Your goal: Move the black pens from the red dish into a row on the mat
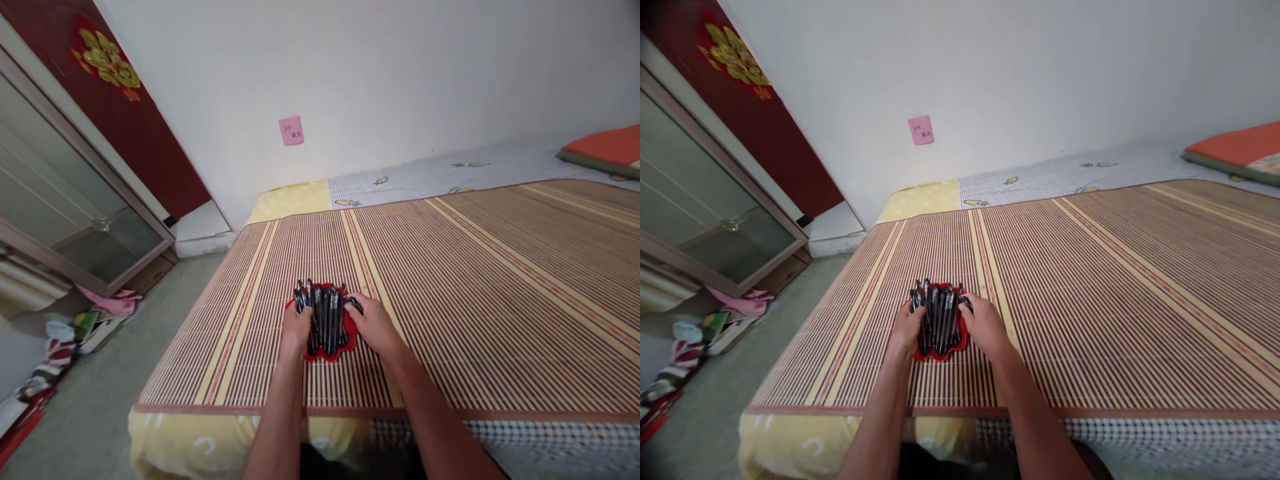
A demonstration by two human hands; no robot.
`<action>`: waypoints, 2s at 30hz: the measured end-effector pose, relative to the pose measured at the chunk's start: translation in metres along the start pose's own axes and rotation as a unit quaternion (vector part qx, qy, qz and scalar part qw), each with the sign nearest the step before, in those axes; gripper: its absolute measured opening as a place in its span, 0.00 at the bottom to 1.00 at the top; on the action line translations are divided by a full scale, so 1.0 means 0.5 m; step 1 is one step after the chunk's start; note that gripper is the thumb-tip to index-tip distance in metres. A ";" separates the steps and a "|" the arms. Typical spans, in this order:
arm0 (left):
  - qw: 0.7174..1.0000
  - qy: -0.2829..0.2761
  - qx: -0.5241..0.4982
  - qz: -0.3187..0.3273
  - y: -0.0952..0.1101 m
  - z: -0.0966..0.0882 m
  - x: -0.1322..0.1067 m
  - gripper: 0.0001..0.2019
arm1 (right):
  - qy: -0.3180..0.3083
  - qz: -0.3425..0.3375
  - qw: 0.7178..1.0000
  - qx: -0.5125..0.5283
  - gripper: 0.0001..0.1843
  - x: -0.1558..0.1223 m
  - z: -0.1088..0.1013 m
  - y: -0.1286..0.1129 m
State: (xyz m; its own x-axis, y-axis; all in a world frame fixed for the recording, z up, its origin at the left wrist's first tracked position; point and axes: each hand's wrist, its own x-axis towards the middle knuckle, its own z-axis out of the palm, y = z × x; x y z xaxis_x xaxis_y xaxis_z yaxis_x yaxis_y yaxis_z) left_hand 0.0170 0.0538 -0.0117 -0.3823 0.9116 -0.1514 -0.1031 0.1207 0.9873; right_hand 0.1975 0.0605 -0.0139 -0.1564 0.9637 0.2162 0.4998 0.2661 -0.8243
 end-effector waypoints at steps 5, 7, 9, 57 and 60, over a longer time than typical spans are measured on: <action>1.000 -0.016 -0.023 -0.007 0.000 -0.003 0.002 0.09 | -0.012 -0.007 0.994 -0.111 0.15 -0.008 0.003 -0.034; 0.999 -0.020 -0.033 0.000 0.000 -0.004 0.003 0.12 | -0.021 0.006 0.985 -0.171 0.17 -0.009 0.011 -0.046; 0.999 -0.029 -0.041 0.000 0.001 -0.004 0.002 0.14 | -0.032 0.021 0.974 -0.225 0.19 -0.009 0.021 -0.056; 0.982 -0.132 0.004 0.138 0.014 -0.003 -0.046 0.21 | 0.090 -0.020 0.978 0.185 0.14 -0.021 0.060 -0.069; 0.982 -0.112 -0.016 0.149 0.021 -0.003 -0.053 0.19 | 0.085 -0.036 0.980 0.175 0.16 -0.022 0.057 -0.076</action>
State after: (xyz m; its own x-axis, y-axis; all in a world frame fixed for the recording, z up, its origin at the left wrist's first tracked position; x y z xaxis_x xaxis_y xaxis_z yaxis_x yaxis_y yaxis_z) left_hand 0.0246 0.0305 0.0024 -0.1890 0.9687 0.1611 -0.0486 -0.1731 0.9837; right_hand 0.1561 0.0393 0.0001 -0.0203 0.9403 0.3397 0.1649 0.3383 -0.9265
